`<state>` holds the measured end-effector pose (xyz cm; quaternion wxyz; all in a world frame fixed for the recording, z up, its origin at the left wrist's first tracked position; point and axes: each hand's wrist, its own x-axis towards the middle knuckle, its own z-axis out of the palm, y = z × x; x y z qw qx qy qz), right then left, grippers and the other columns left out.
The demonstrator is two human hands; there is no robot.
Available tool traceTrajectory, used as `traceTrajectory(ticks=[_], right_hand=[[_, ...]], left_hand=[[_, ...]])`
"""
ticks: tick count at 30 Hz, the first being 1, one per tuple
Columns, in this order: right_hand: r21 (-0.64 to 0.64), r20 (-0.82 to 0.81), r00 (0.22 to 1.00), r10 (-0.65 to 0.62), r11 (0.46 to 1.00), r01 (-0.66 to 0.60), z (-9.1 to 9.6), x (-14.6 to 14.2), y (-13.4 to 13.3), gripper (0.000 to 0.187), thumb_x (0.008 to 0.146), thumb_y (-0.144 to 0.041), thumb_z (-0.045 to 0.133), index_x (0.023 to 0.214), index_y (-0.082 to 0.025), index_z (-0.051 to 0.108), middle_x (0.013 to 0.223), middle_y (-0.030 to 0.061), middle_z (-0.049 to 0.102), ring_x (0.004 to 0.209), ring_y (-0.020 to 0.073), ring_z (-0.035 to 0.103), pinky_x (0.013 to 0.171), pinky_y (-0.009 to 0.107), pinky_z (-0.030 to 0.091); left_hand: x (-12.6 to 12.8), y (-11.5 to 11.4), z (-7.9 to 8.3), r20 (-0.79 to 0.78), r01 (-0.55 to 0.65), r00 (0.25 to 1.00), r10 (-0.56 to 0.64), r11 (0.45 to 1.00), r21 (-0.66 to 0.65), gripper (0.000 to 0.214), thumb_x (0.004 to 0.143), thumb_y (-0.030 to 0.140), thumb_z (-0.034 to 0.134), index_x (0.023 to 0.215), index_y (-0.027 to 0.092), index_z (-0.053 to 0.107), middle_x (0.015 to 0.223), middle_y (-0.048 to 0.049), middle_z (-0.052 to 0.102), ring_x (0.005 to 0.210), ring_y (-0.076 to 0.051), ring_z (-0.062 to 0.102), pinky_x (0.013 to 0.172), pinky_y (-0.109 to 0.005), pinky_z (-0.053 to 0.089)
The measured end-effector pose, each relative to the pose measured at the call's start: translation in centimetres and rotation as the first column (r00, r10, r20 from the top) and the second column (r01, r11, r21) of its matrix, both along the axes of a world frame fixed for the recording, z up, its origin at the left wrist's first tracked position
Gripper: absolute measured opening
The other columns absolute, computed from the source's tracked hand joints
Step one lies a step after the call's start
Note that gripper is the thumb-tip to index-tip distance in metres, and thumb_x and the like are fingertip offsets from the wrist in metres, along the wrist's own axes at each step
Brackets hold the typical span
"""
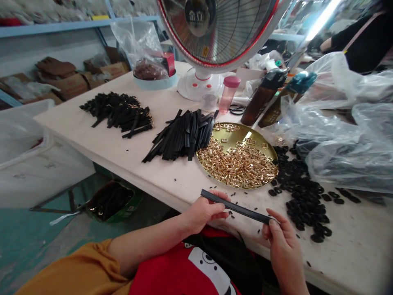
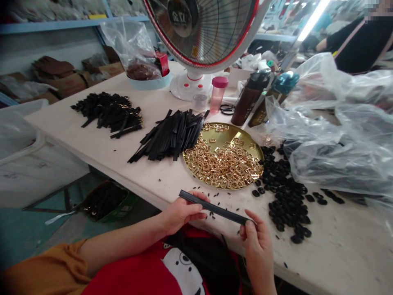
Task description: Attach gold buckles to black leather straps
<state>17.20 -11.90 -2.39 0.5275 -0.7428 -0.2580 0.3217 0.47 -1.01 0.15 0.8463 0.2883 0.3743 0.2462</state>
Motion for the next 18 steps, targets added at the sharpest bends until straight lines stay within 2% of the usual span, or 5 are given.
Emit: traceTrajectory(ticks=[7,12,15,18], right_hand=[[-0.069,-0.077,0.996,-0.040,0.997,0.035,-1.3,1.0,-0.4,0.039,0.078,-0.047,0.052,0.103,-0.017,0.054,0.060,-0.0034,0.049,0.057,0.0124,0.044,0.054,0.025,0.036],[-0.066,-0.105,0.993,-0.047,0.997,0.040,-1.8,1.5,-0.7,0.037,0.077,-0.047,0.053,0.099,-0.018,0.055,0.059,-0.0029,0.050,0.056,0.0128,0.045,0.053,0.026,0.036],[-0.051,-0.120,0.991,-0.061,0.997,0.056,-2.0,1.2,-0.9,0.037,0.078,-0.048,0.050,0.098,-0.018,0.055,0.058,-0.0023,0.050,0.055,0.0133,0.045,0.054,0.027,0.037],[-0.024,-0.107,0.990,-0.094,0.996,0.092,-2.1,0.8,-1.1,0.045,0.081,-0.054,0.040,0.102,-0.017,0.053,0.071,0.0037,0.057,0.064,0.0169,0.051,0.059,0.031,0.041]], left_hand=[[1.0,0.7,-0.8,0.020,0.008,1.000,-0.007,0.999,-0.045,0.032,0.060,0.011,0.065,0.090,0.015,0.054,0.096,-0.0040,0.054,0.088,-0.014,0.051,0.076,-0.030,0.049],[1.4,1.0,-1.3,0.042,0.012,0.999,-0.008,0.996,-0.084,0.037,0.057,0.019,0.071,0.089,0.014,0.055,0.090,-0.0023,0.053,0.080,-0.011,0.051,0.072,-0.027,0.049],[1.6,1.5,-1.3,0.010,0.068,0.998,-0.069,0.997,0.045,0.038,0.058,0.030,0.072,0.087,0.012,0.054,0.084,-0.0030,0.054,0.075,-0.013,0.054,0.061,-0.024,0.047],[1.9,2.5,-0.6,-0.082,0.187,0.982,-0.172,0.949,0.254,0.032,0.067,0.038,0.064,0.078,0.011,0.053,0.071,-0.0021,0.055,0.062,-0.010,0.053,0.054,-0.021,0.042]])
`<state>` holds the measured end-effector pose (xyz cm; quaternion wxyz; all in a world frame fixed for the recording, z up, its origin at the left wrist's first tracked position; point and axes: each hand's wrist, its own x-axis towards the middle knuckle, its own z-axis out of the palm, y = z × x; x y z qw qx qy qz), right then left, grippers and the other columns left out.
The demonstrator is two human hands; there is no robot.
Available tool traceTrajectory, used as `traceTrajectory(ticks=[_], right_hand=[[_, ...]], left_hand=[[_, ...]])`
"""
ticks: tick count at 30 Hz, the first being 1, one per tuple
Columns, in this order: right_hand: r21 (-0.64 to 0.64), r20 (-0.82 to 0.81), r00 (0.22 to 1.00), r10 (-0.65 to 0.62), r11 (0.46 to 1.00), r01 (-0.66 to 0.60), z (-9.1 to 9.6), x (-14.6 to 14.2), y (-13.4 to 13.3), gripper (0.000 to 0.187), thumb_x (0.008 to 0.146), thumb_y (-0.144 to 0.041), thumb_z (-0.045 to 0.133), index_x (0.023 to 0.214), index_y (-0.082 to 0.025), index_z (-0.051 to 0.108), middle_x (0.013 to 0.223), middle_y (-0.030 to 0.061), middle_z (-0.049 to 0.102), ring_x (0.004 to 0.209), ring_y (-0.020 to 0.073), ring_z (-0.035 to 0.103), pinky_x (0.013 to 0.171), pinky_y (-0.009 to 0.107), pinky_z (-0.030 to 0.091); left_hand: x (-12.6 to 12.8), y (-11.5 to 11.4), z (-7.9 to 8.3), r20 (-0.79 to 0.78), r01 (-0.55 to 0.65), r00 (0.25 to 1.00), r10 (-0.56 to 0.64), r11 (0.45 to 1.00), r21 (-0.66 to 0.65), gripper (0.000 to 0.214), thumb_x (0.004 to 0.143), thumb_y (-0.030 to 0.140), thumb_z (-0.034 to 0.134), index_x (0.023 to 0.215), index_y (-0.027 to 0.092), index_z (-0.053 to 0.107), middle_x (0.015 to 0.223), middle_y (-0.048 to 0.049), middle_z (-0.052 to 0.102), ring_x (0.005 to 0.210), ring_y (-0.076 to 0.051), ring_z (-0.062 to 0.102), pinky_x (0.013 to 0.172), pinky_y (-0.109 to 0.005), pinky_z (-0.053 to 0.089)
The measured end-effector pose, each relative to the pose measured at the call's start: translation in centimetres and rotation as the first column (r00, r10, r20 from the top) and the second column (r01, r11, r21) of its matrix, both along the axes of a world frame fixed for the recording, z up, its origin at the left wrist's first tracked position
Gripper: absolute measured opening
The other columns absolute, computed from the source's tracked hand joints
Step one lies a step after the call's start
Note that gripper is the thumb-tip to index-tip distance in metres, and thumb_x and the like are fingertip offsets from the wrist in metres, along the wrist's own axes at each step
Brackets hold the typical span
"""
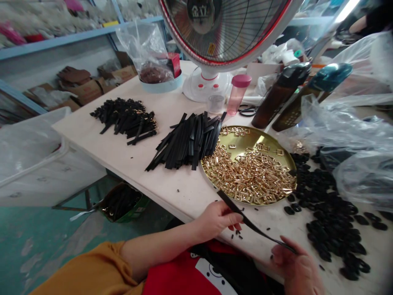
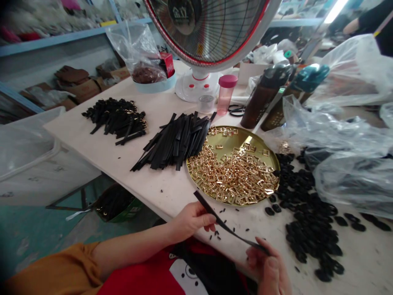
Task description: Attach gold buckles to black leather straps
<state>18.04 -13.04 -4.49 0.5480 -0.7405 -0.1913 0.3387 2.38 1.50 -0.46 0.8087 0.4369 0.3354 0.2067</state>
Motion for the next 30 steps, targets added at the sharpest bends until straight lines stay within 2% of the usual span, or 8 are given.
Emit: traceTrajectory(ticks=[3,7,12,17,25,30], right_hand=[[0.018,0.027,1.000,0.007,1.000,-0.007,-0.3,-0.1,-0.2,0.048,0.079,-0.058,0.039,0.102,-0.017,0.053,0.090,0.0091,0.059,0.073,0.0193,0.054,0.064,0.033,0.044],[-0.051,0.092,0.994,0.054,0.997,-0.050,-0.7,0.2,-0.3,0.046,0.079,-0.056,0.043,0.099,-0.016,0.054,0.083,0.0080,0.059,0.070,0.0191,0.054,0.062,0.034,0.045],[-0.073,0.137,0.989,0.058,0.996,-0.048,-0.6,0.1,-0.3,0.042,0.079,-0.054,0.045,0.095,-0.016,0.056,0.078,0.0062,0.059,0.069,0.0184,0.054,0.062,0.032,0.045],[-0.100,0.123,0.991,0.059,0.994,-0.047,-0.3,0.0,-0.2,0.041,0.077,-0.054,0.047,0.093,-0.017,0.056,0.081,0.0065,0.060,0.062,0.0153,0.052,0.056,0.029,0.046],[-0.122,0.148,0.988,0.041,0.992,-0.023,-0.6,-0.3,-0.2,0.041,0.078,-0.053,0.047,0.095,-0.017,0.056,0.080,0.0051,0.060,0.063,0.0155,0.052,0.062,0.032,0.045],[-0.120,0.166,0.986,0.034,0.993,-0.014,-0.5,-0.3,-0.1,0.039,0.078,-0.052,0.048,0.093,-0.017,0.057,0.080,0.0045,0.060,0.062,0.0153,0.052,0.063,0.033,0.044]], left_hand=[[0.5,1.0,0.9,-0.074,0.086,0.994,-0.078,0.990,0.110,0.021,0.076,0.033,0.053,0.073,0.013,0.048,0.059,0.0015,0.052,0.052,-0.006,0.048,0.052,-0.020,0.041],[1.1,1.7,1.4,-0.202,0.185,0.963,-0.178,0.983,0.018,0.007,0.075,0.020,0.045,0.071,0.015,0.043,0.055,0.0047,0.048,0.046,-0.005,0.046,0.045,-0.017,0.038],[1.4,1.6,0.9,-0.233,0.205,0.950,-0.209,0.978,-0.045,0.003,0.072,0.014,0.041,0.070,0.015,0.043,0.056,0.0052,0.049,0.042,-0.004,0.045,0.041,-0.016,0.036],[1.3,1.5,0.7,-0.188,0.229,0.953,-0.236,0.972,-0.056,0.002,0.073,0.014,0.041,0.071,0.015,0.043,0.057,0.0049,0.051,0.042,-0.004,0.047,0.042,-0.015,0.034],[1.0,1.1,0.2,-0.076,0.239,0.966,-0.245,0.967,-0.087,0.017,0.075,0.029,0.049,0.070,0.014,0.043,0.056,0.0038,0.052,0.044,-0.004,0.048,0.042,-0.016,0.031],[1.0,0.9,0.2,-0.137,0.195,0.969,-0.206,0.977,-0.089,0.018,0.072,0.030,0.052,0.071,0.014,0.045,0.057,0.0034,0.053,0.046,-0.004,0.048,0.044,-0.017,0.032]])
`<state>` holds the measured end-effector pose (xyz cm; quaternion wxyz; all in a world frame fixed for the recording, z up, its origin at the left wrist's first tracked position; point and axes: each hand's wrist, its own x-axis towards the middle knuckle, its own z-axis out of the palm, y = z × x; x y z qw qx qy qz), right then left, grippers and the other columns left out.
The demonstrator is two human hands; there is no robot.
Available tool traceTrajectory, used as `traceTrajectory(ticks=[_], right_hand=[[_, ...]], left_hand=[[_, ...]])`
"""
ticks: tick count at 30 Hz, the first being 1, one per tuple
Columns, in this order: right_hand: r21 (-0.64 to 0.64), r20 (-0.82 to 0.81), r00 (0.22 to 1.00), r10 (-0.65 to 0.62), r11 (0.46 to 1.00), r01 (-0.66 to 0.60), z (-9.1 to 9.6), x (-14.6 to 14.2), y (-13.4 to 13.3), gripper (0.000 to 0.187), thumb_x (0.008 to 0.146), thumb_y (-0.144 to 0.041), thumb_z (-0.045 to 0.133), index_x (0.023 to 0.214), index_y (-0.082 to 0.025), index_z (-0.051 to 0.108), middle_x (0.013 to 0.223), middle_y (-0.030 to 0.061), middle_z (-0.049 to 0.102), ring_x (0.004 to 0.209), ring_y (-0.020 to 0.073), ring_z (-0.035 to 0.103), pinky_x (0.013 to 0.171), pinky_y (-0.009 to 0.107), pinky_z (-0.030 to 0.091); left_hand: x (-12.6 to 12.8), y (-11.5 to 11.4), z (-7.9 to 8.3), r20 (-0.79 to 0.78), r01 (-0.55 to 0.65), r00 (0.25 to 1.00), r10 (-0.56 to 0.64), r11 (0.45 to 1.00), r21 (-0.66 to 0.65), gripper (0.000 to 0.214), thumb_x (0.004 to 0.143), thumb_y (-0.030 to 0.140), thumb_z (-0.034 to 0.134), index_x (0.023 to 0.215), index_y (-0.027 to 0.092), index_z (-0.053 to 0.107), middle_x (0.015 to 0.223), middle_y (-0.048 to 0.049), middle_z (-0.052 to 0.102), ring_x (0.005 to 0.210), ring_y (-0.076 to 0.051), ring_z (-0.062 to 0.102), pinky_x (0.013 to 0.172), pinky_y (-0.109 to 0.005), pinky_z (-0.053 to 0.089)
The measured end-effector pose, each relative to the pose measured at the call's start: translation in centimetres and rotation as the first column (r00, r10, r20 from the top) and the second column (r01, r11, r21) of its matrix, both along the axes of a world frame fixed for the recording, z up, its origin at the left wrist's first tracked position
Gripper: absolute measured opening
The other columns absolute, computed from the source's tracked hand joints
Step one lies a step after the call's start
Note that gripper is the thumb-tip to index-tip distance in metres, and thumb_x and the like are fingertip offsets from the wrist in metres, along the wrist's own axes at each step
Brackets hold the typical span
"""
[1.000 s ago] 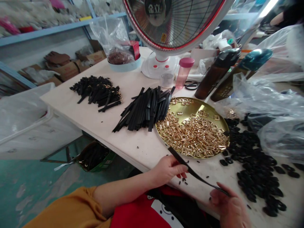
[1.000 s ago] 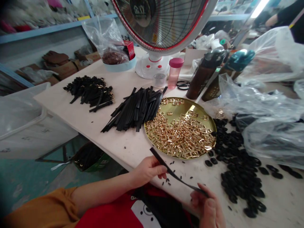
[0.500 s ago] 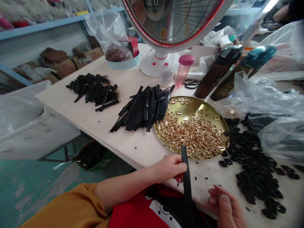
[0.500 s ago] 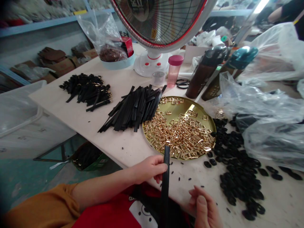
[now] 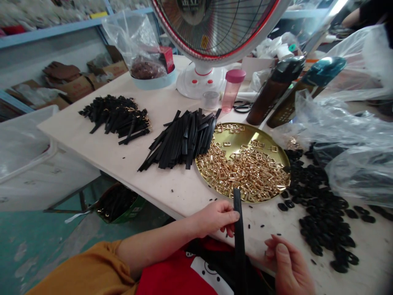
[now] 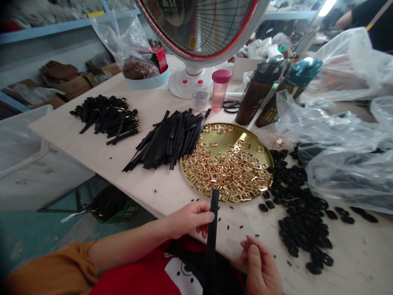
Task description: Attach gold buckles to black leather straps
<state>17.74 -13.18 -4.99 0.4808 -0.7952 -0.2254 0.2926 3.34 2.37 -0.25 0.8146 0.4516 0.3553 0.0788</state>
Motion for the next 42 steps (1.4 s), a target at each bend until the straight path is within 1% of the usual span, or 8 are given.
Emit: traceTrajectory(ticks=[7,13,20,26,28,31,35,42], right_hand=[[0.033,-0.030,0.999,0.034,0.999,-0.033,0.5,0.1,0.8,0.036,0.078,-0.050,0.049,0.092,-0.017,0.057,0.073,0.0031,0.059,0.062,0.0160,0.053,0.059,0.030,0.044],[-0.049,0.241,0.969,0.052,0.998,-0.041,2.3,5.1,2.0,0.036,0.078,-0.048,0.049,0.094,-0.017,0.057,0.066,0.0008,0.056,0.063,0.0169,0.054,0.063,0.031,0.043],[-0.330,0.764,0.516,0.387,0.922,-0.203,2.1,10.8,7.4,0.026,0.080,-0.035,0.043,0.087,-0.017,0.061,0.087,0.0092,0.058,0.073,0.0216,0.054,0.066,0.034,0.040],[-0.413,0.726,0.482,0.490,0.872,-0.265,1.5,11.5,8.9,0.014,0.074,-0.029,0.050,0.074,-0.018,0.058,0.075,0.0081,0.058,0.069,0.0221,0.055,0.065,0.036,0.041],[-0.282,0.615,0.688,0.384,0.923,-0.263,2.2,10.7,8.2,0.017,0.072,-0.033,0.055,0.078,-0.018,0.058,0.074,0.0064,0.059,0.068,0.0214,0.056,0.065,0.037,0.043],[0.091,0.017,0.985,0.172,0.981,-0.173,3.8,8.0,7.0,0.026,0.065,-0.038,0.064,0.082,-0.020,0.057,0.073,0.0019,0.061,0.066,0.0182,0.059,0.066,0.036,0.048],[0.307,-0.491,0.859,0.144,0.952,0.015,5.2,2.8,6.2,0.026,0.060,-0.030,0.072,0.080,-0.021,0.060,0.085,0.0010,0.065,0.069,0.0139,0.061,0.070,0.031,0.051],[0.353,-0.601,0.776,0.192,0.935,0.042,4.7,-2.8,6.4,0.020,0.063,-0.027,0.071,0.080,-0.023,0.060,0.073,-0.0043,0.058,0.056,0.0065,0.051,0.056,0.020,0.046]], left_hand=[[0.3,0.5,1.1,-0.027,-0.188,0.982,0.186,0.971,-0.151,0.020,0.065,0.021,0.054,0.078,0.015,0.041,0.073,-0.0027,0.061,0.058,-0.011,0.059,0.055,-0.023,0.044],[-0.6,0.8,1.2,0.081,-0.183,0.980,0.182,0.983,-0.002,0.033,0.069,0.035,0.059,0.065,0.017,0.031,0.049,0.0100,0.035,0.038,0.000,0.026,0.038,-0.015,0.019],[-0.9,-0.5,1.4,-0.027,0.005,1.000,0.000,0.982,0.191,0.028,0.074,0.035,0.053,0.089,0.013,0.048,0.056,0.0067,0.044,0.044,-0.004,0.038,0.043,-0.016,0.031],[-1.9,-1.0,1.9,-0.078,0.061,0.996,-0.044,0.973,0.224,0.011,0.075,0.020,0.041,0.083,0.014,0.045,0.070,0.0015,0.056,0.048,-0.005,0.049,0.050,-0.019,0.037],[-2.2,-1.2,2.0,-0.080,0.068,0.996,-0.048,0.961,0.269,0.015,0.075,0.019,0.039,0.087,0.014,0.047,0.070,0.0015,0.056,0.046,-0.005,0.046,0.047,-0.018,0.036],[-2.0,-1.5,2.1,-0.075,0.101,0.994,-0.080,0.933,0.344,0.018,0.078,0.026,0.040,0.088,0.014,0.049,0.068,0.0018,0.055,0.045,-0.005,0.043,0.044,-0.018,0.034],[-0.8,-1.9,2.2,-0.033,0.106,0.994,-0.101,0.926,0.364,0.021,0.081,0.030,0.039,0.090,0.014,0.048,0.065,0.0019,0.054,0.045,-0.005,0.044,0.044,-0.017,0.034],[-0.6,-1.7,2.1,-0.035,-0.052,0.996,0.086,0.827,0.559,0.023,0.079,0.035,0.047,0.084,0.014,0.052,0.068,0.0014,0.051,0.059,-0.008,0.046,0.053,-0.018,0.035]])
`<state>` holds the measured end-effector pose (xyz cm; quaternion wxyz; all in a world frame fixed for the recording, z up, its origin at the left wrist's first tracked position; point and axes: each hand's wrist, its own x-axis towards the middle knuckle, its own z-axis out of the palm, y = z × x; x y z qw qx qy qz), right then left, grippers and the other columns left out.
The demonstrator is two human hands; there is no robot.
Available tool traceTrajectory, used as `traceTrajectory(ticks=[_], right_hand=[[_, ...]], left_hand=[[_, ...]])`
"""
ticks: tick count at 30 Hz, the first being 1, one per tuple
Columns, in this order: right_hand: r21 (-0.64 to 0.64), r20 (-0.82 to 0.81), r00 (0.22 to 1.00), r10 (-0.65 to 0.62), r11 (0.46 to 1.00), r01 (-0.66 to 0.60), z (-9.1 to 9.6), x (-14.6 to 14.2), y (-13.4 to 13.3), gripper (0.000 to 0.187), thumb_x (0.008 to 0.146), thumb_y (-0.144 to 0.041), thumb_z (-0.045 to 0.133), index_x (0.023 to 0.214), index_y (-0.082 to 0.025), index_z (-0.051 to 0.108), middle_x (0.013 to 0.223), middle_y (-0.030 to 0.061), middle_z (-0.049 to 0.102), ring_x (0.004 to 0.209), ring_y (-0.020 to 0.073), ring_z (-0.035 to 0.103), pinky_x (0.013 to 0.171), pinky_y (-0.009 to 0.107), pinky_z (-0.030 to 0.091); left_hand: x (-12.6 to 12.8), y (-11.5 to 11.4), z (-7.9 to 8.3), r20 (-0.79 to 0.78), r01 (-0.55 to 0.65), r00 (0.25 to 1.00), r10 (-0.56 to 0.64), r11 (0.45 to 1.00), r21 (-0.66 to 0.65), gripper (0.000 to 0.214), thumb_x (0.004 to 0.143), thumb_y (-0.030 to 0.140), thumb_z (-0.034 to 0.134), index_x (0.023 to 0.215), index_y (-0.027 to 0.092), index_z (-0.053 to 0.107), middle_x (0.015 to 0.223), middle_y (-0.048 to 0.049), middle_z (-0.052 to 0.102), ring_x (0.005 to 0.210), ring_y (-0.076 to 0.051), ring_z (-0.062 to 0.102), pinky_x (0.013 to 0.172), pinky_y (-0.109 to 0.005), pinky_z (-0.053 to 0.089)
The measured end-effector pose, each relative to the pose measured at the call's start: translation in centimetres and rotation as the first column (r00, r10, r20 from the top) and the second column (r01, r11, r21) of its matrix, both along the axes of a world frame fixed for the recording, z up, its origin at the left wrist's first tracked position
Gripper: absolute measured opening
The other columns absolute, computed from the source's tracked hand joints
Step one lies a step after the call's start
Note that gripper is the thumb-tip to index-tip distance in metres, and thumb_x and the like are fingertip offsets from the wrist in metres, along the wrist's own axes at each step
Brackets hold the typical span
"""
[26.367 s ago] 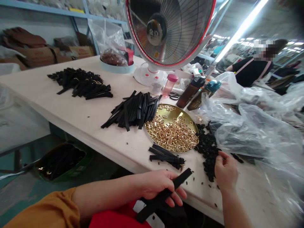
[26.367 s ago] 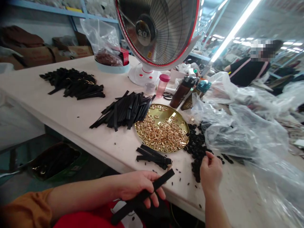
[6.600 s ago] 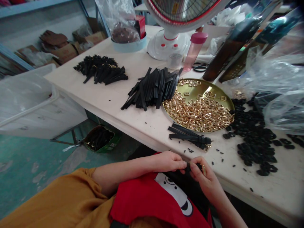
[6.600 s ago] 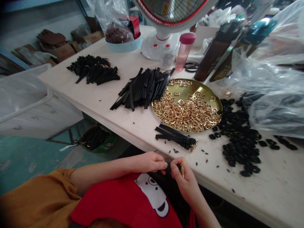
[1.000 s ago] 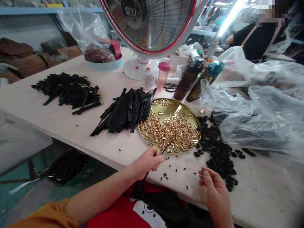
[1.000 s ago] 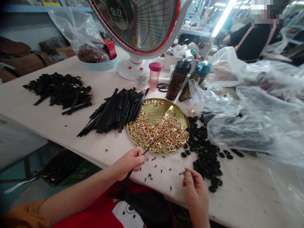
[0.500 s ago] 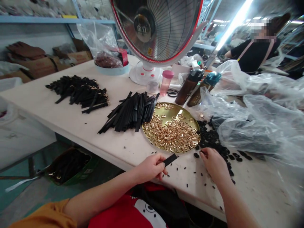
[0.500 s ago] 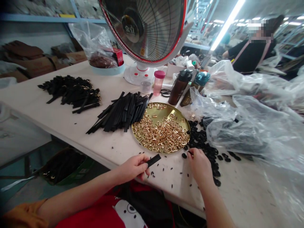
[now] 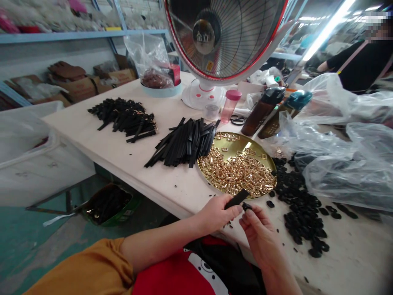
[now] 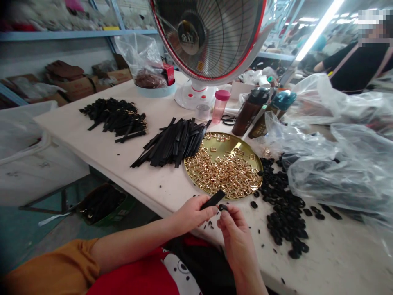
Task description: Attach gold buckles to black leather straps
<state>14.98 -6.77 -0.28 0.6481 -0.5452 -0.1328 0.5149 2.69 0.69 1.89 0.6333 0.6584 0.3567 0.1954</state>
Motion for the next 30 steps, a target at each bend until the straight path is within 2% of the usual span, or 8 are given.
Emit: traceTrajectory(ticks=[8,11,14,19,22,24,27,30], right_hand=[[-0.095,0.231,0.954,0.193,0.980,-0.175,-0.6,-0.2,-0.6,0.024,0.070,-0.041,0.064,0.081,-0.020,0.059,0.063,-0.0022,0.056,0.060,0.0123,0.052,0.061,0.026,0.045],[-0.104,0.164,0.968,0.190,0.979,-0.174,-1.0,0.2,-0.6,0.021,0.070,-0.039,0.065,0.073,-0.020,0.058,0.061,-0.0032,0.056,0.058,0.0114,0.053,0.060,0.024,0.046],[-0.055,-0.015,0.996,0.085,0.995,-0.086,-1.1,0.6,-0.4,0.016,0.067,-0.032,0.069,0.072,-0.020,0.058,0.075,-0.0026,0.063,0.061,0.0093,0.056,0.065,0.023,0.048],[-0.025,-0.126,0.992,0.004,1.000,-0.007,-1.0,0.9,-0.2,0.022,0.068,-0.027,0.068,0.089,-0.025,0.062,0.085,-0.0024,0.066,0.071,0.0089,0.060,0.072,0.022,0.049],[-0.020,-0.004,0.999,0.047,0.999,-0.047,-1.2,0.7,-0.5,0.028,0.070,-0.031,0.066,0.098,-0.026,0.062,0.099,0.0013,0.066,0.084,0.0134,0.061,0.079,0.028,0.048],[-0.039,0.185,0.980,0.070,0.997,-0.064,-1.5,0.4,-0.9,0.028,0.073,-0.033,0.063,0.100,-0.026,0.062,0.106,0.0027,0.064,0.095,0.0177,0.058,0.086,0.035,0.044],[-0.089,0.545,0.831,0.110,0.993,-0.074,-2.0,0.2,-1.7,0.031,0.075,-0.036,0.059,0.104,-0.025,0.062,0.111,0.0038,0.062,0.105,0.0220,0.053,0.096,0.044,0.035],[-0.118,0.667,0.729,0.156,0.988,-0.103,-2.1,0.2,-2.2,0.032,0.075,-0.038,0.057,0.103,-0.023,0.063,0.110,0.0054,0.063,0.104,0.0243,0.054,0.096,0.047,0.033]], left_hand=[[-0.5,0.2,-0.9,-0.230,0.100,0.973,-0.027,0.946,0.309,0.023,0.083,0.036,0.042,0.085,0.017,0.054,0.079,-0.0022,0.059,0.072,-0.015,0.053,0.061,-0.022,0.035],[-0.3,0.1,-1.1,-0.298,0.166,0.953,-0.052,0.914,0.371,0.026,0.086,0.036,0.037,0.085,0.017,0.054,0.078,-0.0032,0.060,0.071,-0.016,0.054,0.060,-0.022,0.034],[-0.5,0.1,-0.9,-0.324,0.177,0.945,-0.046,0.904,0.389,0.031,0.088,0.037,0.031,0.087,0.017,0.055,0.078,-0.0035,0.060,0.071,-0.015,0.054,0.060,-0.022,0.033],[-0.9,-0.2,-0.6,-0.331,0.234,0.938,-0.104,0.894,0.383,0.031,0.088,0.034,0.031,0.086,0.018,0.058,0.072,-0.0012,0.060,0.063,-0.013,0.052,0.056,-0.021,0.032],[-0.9,-0.7,-0.8,-0.371,0.257,0.924,-0.094,0.870,0.420,0.031,0.088,0.032,0.031,0.086,0.019,0.059,0.072,-0.0009,0.061,0.062,-0.013,0.053,0.054,-0.021,0.031],[-0.9,-0.8,-1.0,-0.425,0.281,0.903,-0.066,0.838,0.467,0.031,0.088,0.032,0.031,0.085,0.019,0.059,0.072,-0.0018,0.062,0.063,-0.014,0.054,0.054,-0.023,0.030],[-1.0,-0.7,-1.0,-0.509,0.346,0.860,-0.036,0.774,0.530,0.032,0.087,0.033,0.032,0.082,0.019,0.060,0.071,-0.0036,0.063,0.062,-0.016,0.056,0.054,-0.024,0.031],[-1.3,-0.4,-0.7,-0.548,0.416,0.833,-0.078,0.742,0.527,0.030,0.085,0.034,0.035,0.081,0.020,0.061,0.070,-0.0029,0.063,0.062,-0.016,0.056,0.052,-0.023,0.031]])
